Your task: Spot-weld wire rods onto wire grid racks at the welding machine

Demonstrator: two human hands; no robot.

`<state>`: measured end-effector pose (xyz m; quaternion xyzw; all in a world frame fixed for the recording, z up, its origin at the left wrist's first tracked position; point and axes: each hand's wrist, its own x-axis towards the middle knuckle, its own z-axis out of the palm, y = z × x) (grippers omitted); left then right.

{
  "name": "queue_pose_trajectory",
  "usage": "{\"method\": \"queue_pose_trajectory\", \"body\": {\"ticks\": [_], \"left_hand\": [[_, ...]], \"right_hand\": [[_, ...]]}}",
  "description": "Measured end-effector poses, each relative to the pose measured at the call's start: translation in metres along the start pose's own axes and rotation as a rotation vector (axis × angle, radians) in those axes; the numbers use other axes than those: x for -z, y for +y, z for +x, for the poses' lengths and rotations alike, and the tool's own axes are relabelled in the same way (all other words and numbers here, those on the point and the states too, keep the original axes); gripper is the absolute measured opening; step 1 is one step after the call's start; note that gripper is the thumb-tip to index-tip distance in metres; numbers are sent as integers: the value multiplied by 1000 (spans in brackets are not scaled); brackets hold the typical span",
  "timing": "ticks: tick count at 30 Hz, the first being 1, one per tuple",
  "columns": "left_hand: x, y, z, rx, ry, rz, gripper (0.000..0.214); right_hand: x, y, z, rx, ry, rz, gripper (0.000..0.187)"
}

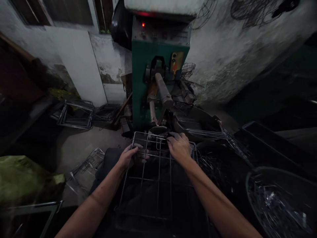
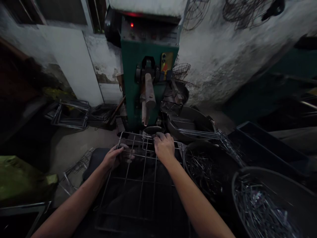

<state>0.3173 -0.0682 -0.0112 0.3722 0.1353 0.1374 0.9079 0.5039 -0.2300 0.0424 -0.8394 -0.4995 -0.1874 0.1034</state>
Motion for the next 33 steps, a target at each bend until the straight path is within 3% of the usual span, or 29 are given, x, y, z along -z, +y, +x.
{"method": "queue_pose_trajectory", "body": {"ticks": [19,33], "left_hand": [[-4,0,-2,-43,8,-11,23],[-14,16,32,-91,-16,-20,24]], "right_hand": [[-7,-2,-6,-36,39,-7,17],[-13,18,35,-24,16,-53,23]]}}
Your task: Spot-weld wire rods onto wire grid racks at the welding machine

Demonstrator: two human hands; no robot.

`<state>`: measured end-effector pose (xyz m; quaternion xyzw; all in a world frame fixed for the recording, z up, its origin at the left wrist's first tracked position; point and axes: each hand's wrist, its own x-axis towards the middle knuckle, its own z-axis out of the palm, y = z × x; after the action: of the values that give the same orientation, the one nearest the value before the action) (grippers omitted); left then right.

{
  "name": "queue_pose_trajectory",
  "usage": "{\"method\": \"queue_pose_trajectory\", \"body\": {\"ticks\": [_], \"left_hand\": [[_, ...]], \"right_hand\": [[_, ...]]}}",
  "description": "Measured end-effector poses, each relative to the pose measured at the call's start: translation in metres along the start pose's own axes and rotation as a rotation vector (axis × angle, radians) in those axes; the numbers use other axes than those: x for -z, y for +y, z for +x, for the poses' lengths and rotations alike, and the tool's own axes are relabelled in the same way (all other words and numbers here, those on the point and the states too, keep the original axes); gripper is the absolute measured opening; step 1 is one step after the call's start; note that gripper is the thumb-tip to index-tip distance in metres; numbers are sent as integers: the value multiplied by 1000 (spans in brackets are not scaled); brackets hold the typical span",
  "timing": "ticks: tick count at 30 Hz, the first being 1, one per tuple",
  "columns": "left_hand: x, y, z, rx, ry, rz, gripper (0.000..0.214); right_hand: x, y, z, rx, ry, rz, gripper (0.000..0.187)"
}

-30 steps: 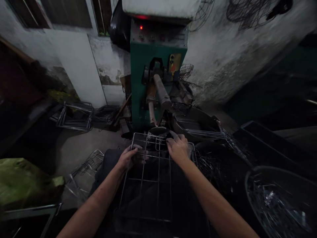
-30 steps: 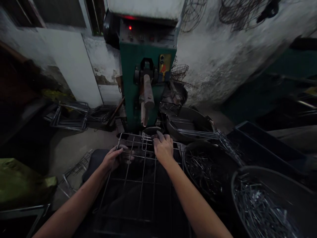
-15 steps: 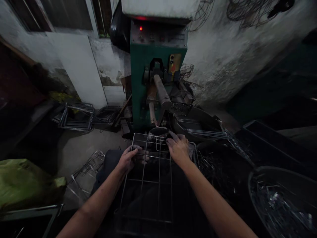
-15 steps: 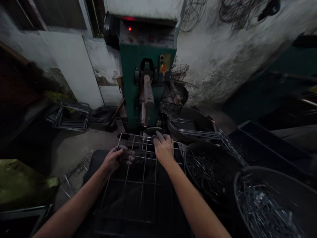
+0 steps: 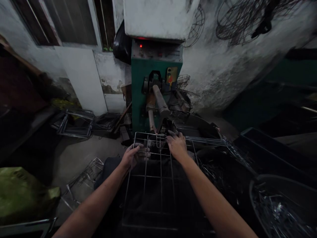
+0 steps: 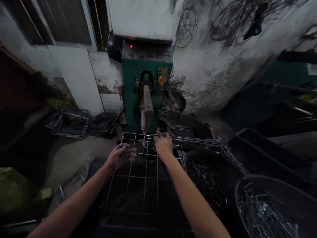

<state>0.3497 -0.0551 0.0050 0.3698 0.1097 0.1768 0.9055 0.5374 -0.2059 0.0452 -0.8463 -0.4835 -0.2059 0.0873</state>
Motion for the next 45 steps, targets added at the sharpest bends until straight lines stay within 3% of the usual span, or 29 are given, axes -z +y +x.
{"method": "queue_pose_trajectory", "body": {"ticks": [14,24,28,32,35,39,42,45], "left_hand": [[0,3,23,-15,16,-28,25],[-1,2,25,-55,-21,-1,24],[0,1,19,-47,-5,-15,23],[4,3,3,-55,42,-17,22],[8,6,-13,-62,69,-7,23],[11,8,-31,-59,98,-7,22],[16,9,-40,-73,117,-27,22],[23,11,-44,-105,148,-56,24]], "right_hand": [[-6,10,25,-10,-68,9,25],[-14,10,28,-6,-44,10,24],[-6,11,27,-15,-55,80,24],[9,29,13,-29,51,116,31],[10,49,-8,-158,103,112,37],[-8,63,-41,-381,-52,292,44],[-25,60,-54,-427,-13,439,49],[-36,54,-51,-398,33,447,41]]}}
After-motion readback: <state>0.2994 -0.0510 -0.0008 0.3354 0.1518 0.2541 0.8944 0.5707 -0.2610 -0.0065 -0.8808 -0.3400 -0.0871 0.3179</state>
